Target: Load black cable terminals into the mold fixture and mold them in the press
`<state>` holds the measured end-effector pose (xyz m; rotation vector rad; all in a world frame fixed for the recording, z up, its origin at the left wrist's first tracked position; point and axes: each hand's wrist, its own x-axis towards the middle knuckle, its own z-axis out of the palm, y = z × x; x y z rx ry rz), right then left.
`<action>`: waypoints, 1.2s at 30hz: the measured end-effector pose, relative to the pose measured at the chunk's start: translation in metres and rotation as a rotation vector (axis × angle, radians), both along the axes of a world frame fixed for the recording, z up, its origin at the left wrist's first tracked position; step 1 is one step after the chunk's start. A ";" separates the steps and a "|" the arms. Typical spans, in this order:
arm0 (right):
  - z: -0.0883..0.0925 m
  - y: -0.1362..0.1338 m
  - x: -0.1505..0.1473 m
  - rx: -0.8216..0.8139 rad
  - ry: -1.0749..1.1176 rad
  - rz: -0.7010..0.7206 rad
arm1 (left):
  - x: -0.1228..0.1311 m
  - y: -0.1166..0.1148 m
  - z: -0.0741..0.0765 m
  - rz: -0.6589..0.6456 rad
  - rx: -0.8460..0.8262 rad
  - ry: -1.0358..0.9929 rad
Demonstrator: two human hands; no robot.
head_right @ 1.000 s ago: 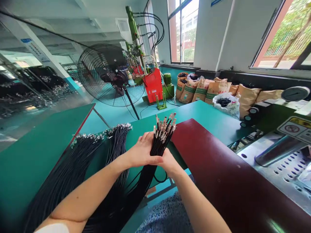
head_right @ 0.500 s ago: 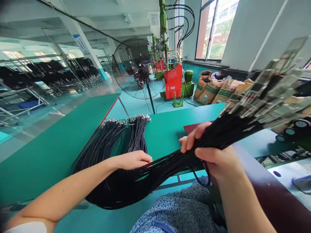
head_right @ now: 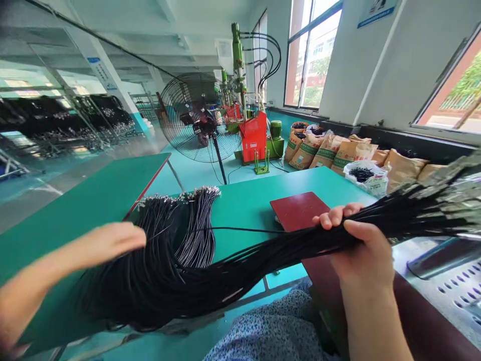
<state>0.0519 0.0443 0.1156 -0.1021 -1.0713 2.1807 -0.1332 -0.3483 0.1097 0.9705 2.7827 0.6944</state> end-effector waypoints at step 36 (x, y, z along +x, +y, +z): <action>-0.051 -0.007 0.024 -0.036 -0.019 0.095 | -0.005 0.325 -0.035 -1.068 -0.493 -0.589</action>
